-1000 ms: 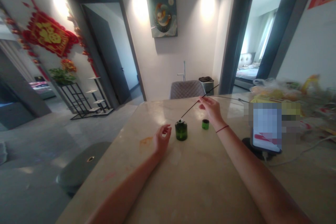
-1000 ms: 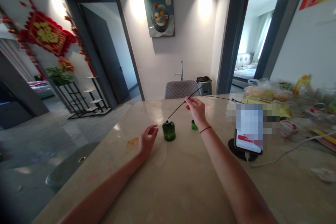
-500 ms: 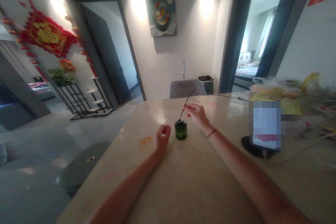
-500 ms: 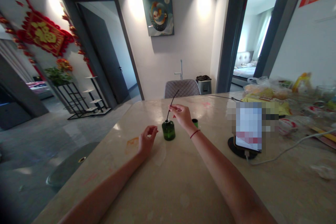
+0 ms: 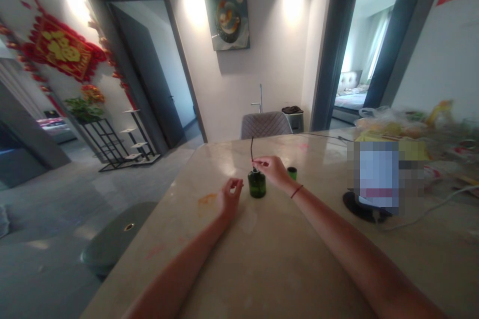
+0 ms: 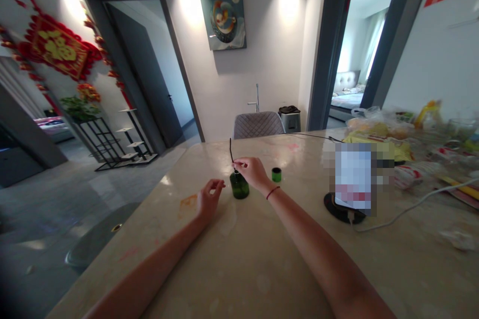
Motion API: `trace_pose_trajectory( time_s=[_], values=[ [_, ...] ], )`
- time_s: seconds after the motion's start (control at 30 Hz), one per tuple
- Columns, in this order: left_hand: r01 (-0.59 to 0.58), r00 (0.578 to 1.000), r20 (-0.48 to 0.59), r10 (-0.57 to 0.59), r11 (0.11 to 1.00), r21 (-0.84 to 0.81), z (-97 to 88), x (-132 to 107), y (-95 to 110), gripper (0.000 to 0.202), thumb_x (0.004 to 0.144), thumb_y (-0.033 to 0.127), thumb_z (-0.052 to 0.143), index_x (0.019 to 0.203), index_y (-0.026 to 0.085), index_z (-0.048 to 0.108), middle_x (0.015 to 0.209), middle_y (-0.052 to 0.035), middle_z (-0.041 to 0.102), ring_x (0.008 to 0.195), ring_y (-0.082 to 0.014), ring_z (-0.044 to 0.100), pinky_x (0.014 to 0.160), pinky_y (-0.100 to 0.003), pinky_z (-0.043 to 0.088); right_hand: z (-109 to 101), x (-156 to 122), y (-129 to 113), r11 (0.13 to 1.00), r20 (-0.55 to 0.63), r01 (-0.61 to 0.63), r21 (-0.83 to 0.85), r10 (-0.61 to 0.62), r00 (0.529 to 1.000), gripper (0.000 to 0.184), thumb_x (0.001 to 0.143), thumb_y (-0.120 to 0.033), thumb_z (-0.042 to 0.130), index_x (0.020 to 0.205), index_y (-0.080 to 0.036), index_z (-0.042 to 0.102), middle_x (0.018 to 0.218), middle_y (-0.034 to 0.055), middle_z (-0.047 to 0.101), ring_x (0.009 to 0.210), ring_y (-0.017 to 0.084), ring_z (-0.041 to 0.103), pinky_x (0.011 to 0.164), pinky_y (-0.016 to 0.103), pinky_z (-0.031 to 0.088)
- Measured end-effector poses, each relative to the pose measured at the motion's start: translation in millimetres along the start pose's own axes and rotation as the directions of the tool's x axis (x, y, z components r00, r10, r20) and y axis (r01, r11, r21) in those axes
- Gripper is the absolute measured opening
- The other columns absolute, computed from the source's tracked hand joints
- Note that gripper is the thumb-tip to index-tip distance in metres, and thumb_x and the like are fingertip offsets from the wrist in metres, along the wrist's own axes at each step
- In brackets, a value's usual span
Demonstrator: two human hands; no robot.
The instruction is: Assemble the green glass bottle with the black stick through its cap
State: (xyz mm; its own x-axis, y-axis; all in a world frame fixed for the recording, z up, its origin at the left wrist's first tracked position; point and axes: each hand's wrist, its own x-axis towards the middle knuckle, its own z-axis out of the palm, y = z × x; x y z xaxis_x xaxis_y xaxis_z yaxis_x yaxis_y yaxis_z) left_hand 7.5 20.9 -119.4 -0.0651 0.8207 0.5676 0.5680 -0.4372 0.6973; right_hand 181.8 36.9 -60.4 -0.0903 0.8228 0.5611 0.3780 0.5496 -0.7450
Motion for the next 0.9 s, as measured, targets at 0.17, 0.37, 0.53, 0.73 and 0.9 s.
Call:
trace_pose_trajectory(
  time_s=[0.17, 0.37, 0.53, 0.73, 0.9],
  values=[
    [-0.002, 1.0, 0.004, 0.002, 1.0, -0.004, 0.4, 0, -1, 0.031, 0.081, 0.045, 0.047, 0.071, 0.018, 0.06, 0.071, -0.0035, 0.068, 0.07, -0.0166, 0.062, 0.068, -0.029, 0.046, 2, -2, -1, 1.0, 0.015, 0.009, -0.021, -0.009, 1.0, 0.019, 0.075, -0.032, 0.06, 0.081, -0.022, 0.074, 0.073, 0.0049, 0.072, 0.061, 0.017, 0.062, 0.055, 0.025, 0.045],
    [0.007, 1.0, 0.001, -0.007, 1.0, 0.012, 1.2, 1, -2, 0.032, 0.08, 0.046, 0.047, 0.071, 0.018, 0.06, 0.07, -0.0037, 0.067, 0.068, -0.0165, 0.061, 0.066, -0.028, 0.045, 4, -1, 3, 0.999, 0.025, 0.018, -0.041, -0.017, 1.0, 0.017, 0.075, -0.031, 0.06, 0.079, -0.021, 0.074, 0.077, 0.0069, 0.072, 0.069, 0.02, 0.065, 0.064, 0.03, 0.049],
    [-0.003, 1.0, 0.0, 0.003, 1.0, 0.004, 1.1, 1, -2, 0.032, 0.081, 0.045, 0.048, 0.07, 0.018, 0.06, 0.068, -0.003, 0.067, 0.068, -0.0164, 0.061, 0.066, -0.028, 0.045, 1, 1, 2, 0.998, 0.035, 0.057, -0.034, -0.056, 0.998, 0.016, 0.074, -0.032, 0.062, 0.079, -0.021, 0.073, 0.087, 0.0068, 0.072, 0.086, 0.021, 0.065, 0.083, 0.034, 0.046],
    [0.023, 1.0, 0.02, -0.023, 1.0, 0.001, -0.4, 0, 0, 0.031, 0.082, 0.044, 0.045, 0.075, 0.018, 0.061, 0.076, -0.0036, 0.068, 0.073, -0.0172, 0.062, 0.068, -0.029, 0.045, -7, 10, 14, 0.96, -0.029, -0.151, 0.236, 0.163, 0.986, 0.029, 0.08, -0.042, 0.051, 0.085, -0.019, 0.07, 0.093, 0.006, 0.07, 0.09, 0.018, 0.064, 0.082, 0.032, 0.048],
    [0.053, 0.999, -0.009, -0.053, 0.999, -0.005, -0.7, 0, 1, 0.029, 0.084, 0.041, 0.042, 0.08, 0.02, 0.061, 0.082, -0.0023, 0.068, 0.076, -0.0167, 0.061, 0.069, -0.028, 0.044, -6, 5, 27, 0.877, 0.179, -0.319, 0.36, 0.271, 0.946, 0.038, 0.069, -0.038, 0.066, 0.102, -0.019, 0.064, 0.099, 0.0074, 0.069, 0.092, 0.018, 0.064, 0.085, 0.033, 0.048]
  ],
)
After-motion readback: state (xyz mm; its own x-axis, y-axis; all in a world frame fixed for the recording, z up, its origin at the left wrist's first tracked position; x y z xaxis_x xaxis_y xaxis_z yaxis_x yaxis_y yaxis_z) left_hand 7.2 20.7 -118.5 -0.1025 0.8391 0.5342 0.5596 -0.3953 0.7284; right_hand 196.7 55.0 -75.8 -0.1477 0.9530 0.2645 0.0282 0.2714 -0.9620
